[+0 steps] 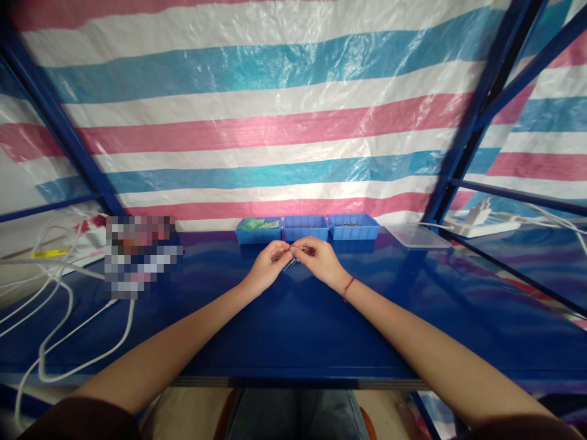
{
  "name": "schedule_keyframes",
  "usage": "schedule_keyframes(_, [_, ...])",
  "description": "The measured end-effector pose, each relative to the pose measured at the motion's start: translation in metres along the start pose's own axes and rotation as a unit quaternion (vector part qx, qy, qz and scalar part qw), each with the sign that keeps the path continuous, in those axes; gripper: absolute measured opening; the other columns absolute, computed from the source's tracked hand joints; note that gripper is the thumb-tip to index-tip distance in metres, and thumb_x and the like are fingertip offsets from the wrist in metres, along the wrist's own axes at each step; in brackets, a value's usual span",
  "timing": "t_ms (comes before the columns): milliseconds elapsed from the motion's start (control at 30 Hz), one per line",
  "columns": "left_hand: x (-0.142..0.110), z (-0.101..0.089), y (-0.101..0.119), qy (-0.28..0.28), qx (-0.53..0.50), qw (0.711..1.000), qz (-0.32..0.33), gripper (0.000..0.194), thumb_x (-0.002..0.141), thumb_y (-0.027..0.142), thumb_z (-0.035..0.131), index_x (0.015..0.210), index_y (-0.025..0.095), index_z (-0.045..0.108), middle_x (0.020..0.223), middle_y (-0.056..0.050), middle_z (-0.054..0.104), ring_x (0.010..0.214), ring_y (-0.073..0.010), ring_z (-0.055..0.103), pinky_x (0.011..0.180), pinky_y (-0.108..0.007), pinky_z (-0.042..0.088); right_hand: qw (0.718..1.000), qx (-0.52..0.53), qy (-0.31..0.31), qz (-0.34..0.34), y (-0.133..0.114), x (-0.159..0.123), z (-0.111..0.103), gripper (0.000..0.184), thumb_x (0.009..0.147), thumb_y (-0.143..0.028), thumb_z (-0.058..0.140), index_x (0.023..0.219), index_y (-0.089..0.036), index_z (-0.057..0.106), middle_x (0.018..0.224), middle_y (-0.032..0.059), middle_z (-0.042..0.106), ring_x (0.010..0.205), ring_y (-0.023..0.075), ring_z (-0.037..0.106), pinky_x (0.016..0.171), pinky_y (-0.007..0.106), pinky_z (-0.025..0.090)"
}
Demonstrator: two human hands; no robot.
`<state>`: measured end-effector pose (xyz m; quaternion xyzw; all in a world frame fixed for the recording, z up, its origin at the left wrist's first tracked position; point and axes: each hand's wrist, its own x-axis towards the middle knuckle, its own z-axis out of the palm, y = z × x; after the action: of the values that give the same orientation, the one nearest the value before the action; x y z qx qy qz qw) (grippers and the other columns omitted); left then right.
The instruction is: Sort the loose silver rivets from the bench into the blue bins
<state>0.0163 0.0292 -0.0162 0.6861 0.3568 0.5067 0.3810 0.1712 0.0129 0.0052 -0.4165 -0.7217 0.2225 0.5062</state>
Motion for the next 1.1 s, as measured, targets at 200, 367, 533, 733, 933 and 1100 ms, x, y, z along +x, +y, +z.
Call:
schedule_keyframes(200, [0.000, 0.000, 0.000, -0.026, 0.036, 0.999, 0.000, 0.023, 0.082, 0.032, 0.054, 0.098, 0.017, 0.060, 0.102, -0.006, 0.064, 0.086, -0.0150, 0.062, 0.077, -0.027, 0.049, 0.999, -0.015, -0.001, -0.039, -0.002, -0.002, 0.001, 0.029, 0.078, -0.042, 0.058, 0.085, -0.015, 0.066, 0.080, 0.0055, 0.065, 0.059, 0.0113, 0.052, 0.055, 0.025, 0.043])
schedule_keyframes(367, [-0.002, -0.001, 0.005, -0.003, 0.055, 0.999, 0.000, 0.018, 0.081, 0.031, 0.055, 0.091, 0.017, 0.060, 0.097, -0.005, 0.064, 0.080, -0.0139, 0.062, 0.070, -0.025, 0.049, 0.999, -0.018, 0.001, -0.045, -0.003, -0.003, 0.001, 0.022, 0.079, -0.036, 0.056, 0.085, -0.015, 0.062, 0.077, 0.0035, 0.062, 0.058, 0.0105, 0.050, 0.054, 0.024, 0.042])
schedule_keyframes(533, [-0.003, -0.002, 0.008, 0.041, 0.067, 0.997, 0.017, 0.014, 0.078, 0.027, 0.057, 0.087, 0.017, 0.058, 0.095, -0.005, 0.062, 0.077, -0.0122, 0.061, 0.064, -0.022, 0.048, 0.999, -0.022, -0.011, -0.046, -0.003, -0.002, -0.001, 0.019, 0.079, -0.032, 0.055, 0.084, -0.015, 0.061, 0.077, 0.0029, 0.061, 0.058, 0.0098, 0.050, 0.054, 0.023, 0.042])
schedule_keyframes(733, [-0.002, -0.002, 0.007, 0.057, 0.058, 0.996, 0.028, 0.014, 0.078, 0.028, 0.057, 0.086, 0.017, 0.056, 0.091, -0.004, 0.061, 0.076, -0.0120, 0.060, 0.064, -0.022, 0.047, 0.999, -0.023, -0.031, -0.027, -0.002, -0.001, -0.001, 0.024, 0.080, -0.035, 0.053, 0.086, -0.014, 0.063, 0.075, 0.0038, 0.062, 0.057, 0.0105, 0.050, 0.054, 0.024, 0.042])
schedule_keyframes(933, [-0.003, -0.003, 0.012, 0.057, 0.053, 0.997, 0.002, 0.014, 0.080, 0.027, 0.053, 0.091, 0.019, 0.056, 0.090, -0.002, 0.063, 0.077, -0.0117, 0.060, 0.064, -0.021, 0.045, 0.999, -0.016, -0.047, -0.013, 0.001, -0.002, 0.000, 0.032, 0.080, -0.041, 0.052, 0.088, -0.013, 0.066, 0.069, 0.0035, 0.064, 0.057, 0.0120, 0.053, 0.055, 0.025, 0.043])
schedule_keyframes(1100, [-0.004, -0.002, 0.015, 0.011, 0.041, 0.999, 0.029, 0.016, 0.081, 0.029, 0.053, 0.092, 0.018, 0.058, 0.092, -0.003, 0.063, 0.077, -0.0112, 0.060, 0.063, -0.020, 0.046, 0.999, -0.012, -0.047, -0.005, -0.002, -0.002, -0.001, 0.033, 0.079, -0.041, 0.052, 0.089, -0.012, 0.067, 0.067, 0.0035, 0.063, 0.057, 0.0121, 0.053, 0.054, 0.025, 0.043])
